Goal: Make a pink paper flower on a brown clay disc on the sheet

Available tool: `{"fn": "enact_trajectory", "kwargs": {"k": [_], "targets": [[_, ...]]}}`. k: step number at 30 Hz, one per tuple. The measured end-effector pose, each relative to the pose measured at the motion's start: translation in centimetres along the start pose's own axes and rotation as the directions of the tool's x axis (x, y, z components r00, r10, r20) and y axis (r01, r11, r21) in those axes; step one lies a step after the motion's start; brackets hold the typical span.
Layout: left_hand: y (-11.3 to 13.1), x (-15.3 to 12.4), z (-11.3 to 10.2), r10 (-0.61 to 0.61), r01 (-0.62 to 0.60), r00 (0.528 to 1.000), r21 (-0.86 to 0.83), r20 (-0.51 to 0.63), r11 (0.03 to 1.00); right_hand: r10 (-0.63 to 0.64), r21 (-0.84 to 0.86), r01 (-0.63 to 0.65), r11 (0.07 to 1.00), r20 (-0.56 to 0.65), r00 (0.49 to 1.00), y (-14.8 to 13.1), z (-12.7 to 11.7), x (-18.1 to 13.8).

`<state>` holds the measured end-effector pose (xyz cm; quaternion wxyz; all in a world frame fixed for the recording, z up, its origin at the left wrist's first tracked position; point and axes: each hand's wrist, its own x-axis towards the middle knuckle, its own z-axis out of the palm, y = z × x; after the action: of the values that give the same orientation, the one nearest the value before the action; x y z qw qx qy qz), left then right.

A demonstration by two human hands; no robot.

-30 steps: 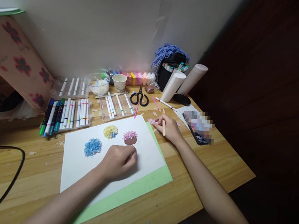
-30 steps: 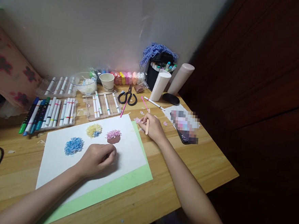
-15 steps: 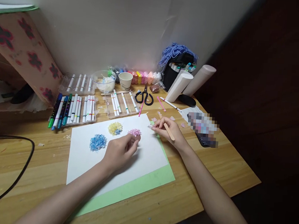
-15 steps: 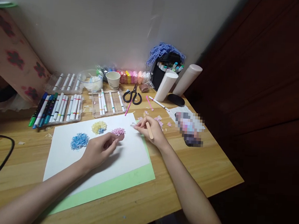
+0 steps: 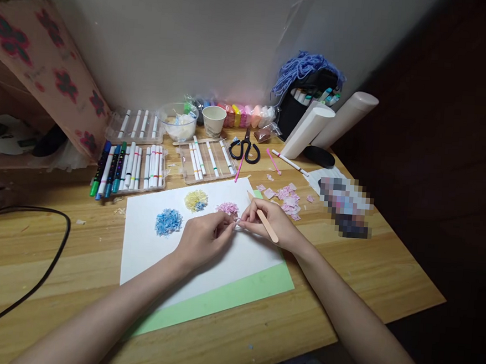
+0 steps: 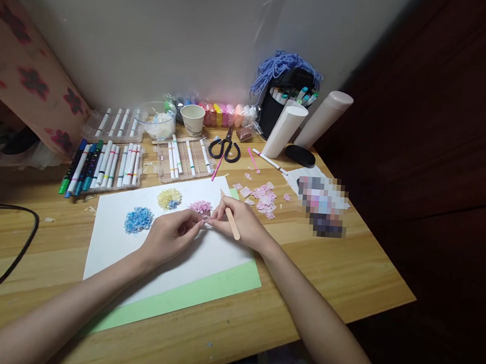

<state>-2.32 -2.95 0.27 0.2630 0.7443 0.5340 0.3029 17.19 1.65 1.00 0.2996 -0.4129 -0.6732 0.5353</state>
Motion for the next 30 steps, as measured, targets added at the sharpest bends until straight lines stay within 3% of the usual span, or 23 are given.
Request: {"fn": "enact_trajectory", "kwargs": {"k": [6, 17, 23, 30], "targets": [[0.2, 0.1, 0.0, -0.043, 0.043, 0.999, 0.001, -0.019, 0.999, 0.007, -0.037, -0.008, 0.999, -0.003, 1.000, 0.0, 0.3, 0.0], [0.2, 0.4, 0.2, -0.171, 0.175, 0.983, 0.058, -0.067, 0.983, -0.002, -0.101, -0.012, 0.995, -0.135, 0.991, 0.7, 0.6, 0.3], [0.5, 0.8, 0.3, -0.237, 0.245, 0.967, 0.082, -0.097, 0.966, -0.083, 0.040, 0.096, 0.995, -0.252, 0.964, -0.5, 0.1, 0.1], [0.6, 0.9, 0.3, -0.246, 0.258, 0.962, 0.094, -0.120, 0.962, -0.090, -0.056, 0.083, 0.995, -0.123, 0.988, -0.5, 0.2, -0.4]]}}
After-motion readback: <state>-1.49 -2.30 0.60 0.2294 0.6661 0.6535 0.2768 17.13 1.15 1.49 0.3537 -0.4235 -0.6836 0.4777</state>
